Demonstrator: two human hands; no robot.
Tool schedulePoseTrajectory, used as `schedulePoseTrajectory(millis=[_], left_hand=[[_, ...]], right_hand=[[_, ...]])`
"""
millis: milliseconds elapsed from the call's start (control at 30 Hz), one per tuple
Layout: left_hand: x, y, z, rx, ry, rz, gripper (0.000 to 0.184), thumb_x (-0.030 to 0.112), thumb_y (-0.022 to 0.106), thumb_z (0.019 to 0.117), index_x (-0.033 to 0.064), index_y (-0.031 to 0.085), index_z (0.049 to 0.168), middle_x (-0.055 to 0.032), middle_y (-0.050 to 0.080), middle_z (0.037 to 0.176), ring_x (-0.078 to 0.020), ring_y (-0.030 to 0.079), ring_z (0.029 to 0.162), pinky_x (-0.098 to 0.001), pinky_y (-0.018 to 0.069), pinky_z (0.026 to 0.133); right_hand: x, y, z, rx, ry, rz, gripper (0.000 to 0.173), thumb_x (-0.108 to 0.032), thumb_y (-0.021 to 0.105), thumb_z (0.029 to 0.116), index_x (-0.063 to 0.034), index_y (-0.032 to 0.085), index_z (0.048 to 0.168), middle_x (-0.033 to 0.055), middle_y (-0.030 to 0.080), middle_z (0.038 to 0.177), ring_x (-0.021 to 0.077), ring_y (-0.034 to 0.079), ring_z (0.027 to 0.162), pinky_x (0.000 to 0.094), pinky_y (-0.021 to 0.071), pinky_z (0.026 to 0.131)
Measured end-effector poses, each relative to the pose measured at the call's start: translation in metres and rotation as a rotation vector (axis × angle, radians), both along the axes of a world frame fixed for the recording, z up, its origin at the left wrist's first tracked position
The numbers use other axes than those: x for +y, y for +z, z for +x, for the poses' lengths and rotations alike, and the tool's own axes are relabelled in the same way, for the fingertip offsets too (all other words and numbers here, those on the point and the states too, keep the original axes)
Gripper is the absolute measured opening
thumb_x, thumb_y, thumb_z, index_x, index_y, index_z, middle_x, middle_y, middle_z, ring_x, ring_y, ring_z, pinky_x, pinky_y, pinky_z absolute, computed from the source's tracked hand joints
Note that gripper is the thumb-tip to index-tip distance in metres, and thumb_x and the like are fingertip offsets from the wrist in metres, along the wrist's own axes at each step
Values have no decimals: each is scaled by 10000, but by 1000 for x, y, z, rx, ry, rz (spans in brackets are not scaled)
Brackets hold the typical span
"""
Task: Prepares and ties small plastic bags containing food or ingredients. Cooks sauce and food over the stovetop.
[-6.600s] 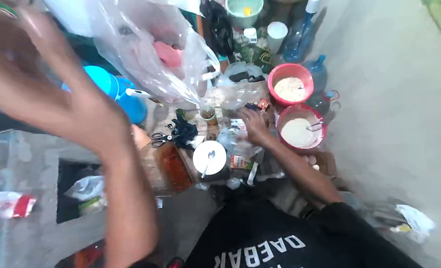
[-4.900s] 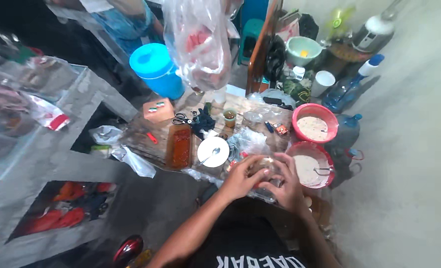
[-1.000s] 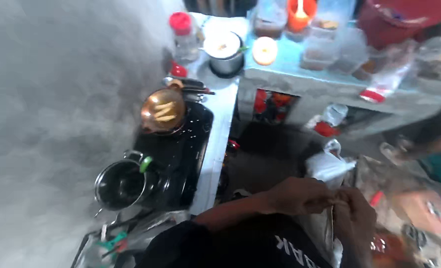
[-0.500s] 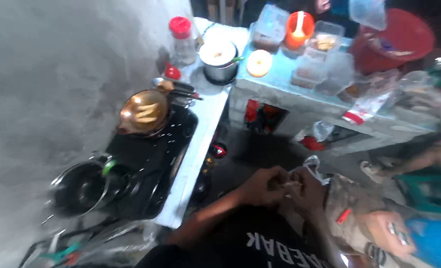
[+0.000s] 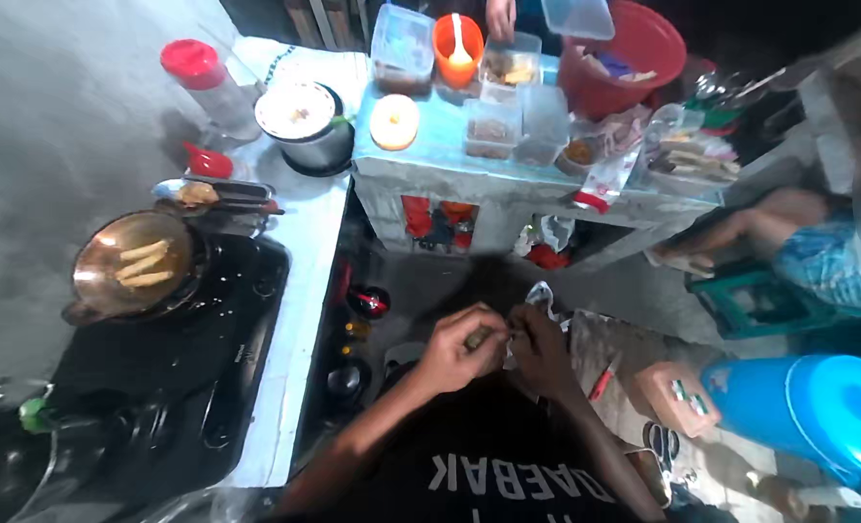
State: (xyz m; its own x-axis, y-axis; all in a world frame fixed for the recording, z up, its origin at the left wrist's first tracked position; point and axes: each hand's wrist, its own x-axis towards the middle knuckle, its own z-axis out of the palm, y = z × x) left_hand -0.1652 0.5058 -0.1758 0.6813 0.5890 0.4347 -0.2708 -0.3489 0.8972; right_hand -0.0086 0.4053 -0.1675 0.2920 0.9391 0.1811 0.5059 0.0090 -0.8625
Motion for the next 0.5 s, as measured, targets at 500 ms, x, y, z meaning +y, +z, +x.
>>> schedulePoseTrajectory(millis=[500], left_hand=[[24,10,-15,-105,-18,-629,110,109,497,1065,73,594,1100,-39,649,980,-141,658,896,-354,580,842]], right_hand=[[40,16,-16,-80,62,142,349,-404,496,977,-83,558,854,20,549,729,76,537,634,251,468,554]])
